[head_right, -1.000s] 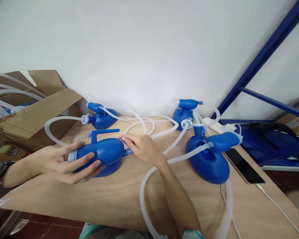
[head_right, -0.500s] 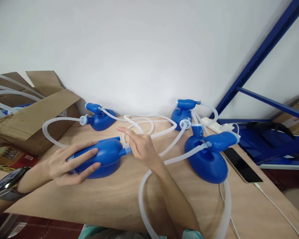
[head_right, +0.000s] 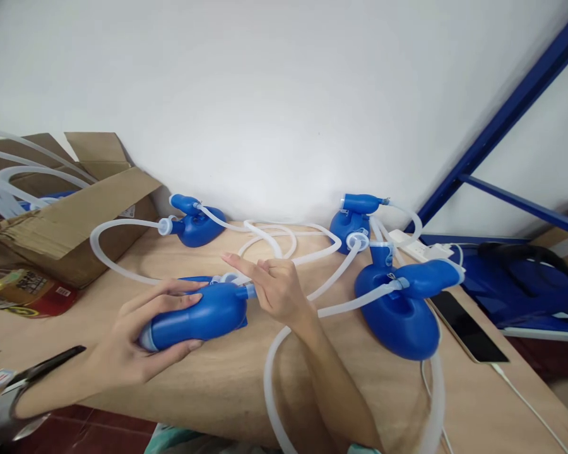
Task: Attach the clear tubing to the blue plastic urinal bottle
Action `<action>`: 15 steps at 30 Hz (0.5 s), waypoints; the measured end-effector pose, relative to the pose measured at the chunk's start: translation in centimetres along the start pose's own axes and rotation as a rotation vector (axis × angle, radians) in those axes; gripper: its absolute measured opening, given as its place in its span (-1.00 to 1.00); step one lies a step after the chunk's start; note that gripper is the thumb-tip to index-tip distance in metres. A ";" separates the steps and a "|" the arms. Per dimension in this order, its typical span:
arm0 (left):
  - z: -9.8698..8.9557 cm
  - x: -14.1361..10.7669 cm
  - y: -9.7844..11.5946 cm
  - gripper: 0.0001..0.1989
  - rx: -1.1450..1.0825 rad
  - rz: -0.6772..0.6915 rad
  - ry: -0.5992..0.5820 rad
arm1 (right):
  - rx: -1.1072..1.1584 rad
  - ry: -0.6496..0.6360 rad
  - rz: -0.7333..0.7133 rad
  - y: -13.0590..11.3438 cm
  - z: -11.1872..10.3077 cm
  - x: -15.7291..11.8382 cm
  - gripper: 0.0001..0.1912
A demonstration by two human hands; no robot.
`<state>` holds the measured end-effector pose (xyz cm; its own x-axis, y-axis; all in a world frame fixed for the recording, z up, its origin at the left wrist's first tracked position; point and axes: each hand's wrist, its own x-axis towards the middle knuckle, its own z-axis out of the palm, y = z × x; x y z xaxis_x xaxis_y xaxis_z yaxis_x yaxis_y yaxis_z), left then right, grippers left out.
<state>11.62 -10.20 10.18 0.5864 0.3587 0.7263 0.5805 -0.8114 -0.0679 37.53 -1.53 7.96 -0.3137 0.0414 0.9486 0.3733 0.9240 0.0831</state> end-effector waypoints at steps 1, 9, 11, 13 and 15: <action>0.2 0.0 0.4 -0.57 -0.065 -0.091 0.005 | -0.012 -0.007 -0.012 0.1 0.0 0.0 -0.49; 1.2 0.2 1.5 -0.33 -0.946 -0.991 -0.154 | 0.000 -0.064 -0.083 0.4 -0.1 0.0 -0.48; 1.1 0.9 1.7 -0.22 -1.077 -1.144 -0.141 | -0.042 -0.084 -0.090 0.4 -0.2 0.0 -0.47; 0.9 1.6 1.7 -0.13 -1.162 -1.274 -0.152 | -0.085 -0.085 -0.113 0.4 -0.1 0.0 -0.47; 0.7 2.0 1.4 -0.10 -1.210 -1.336 -0.197 | -0.087 -0.095 -0.132 0.5 0.1 0.0 -0.47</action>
<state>13.99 -10.29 11.06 0.2242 0.9494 -0.2198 0.0317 0.2183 0.9754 37.67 -1.01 7.99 -0.4447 -0.0385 0.8948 0.3964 0.8875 0.2351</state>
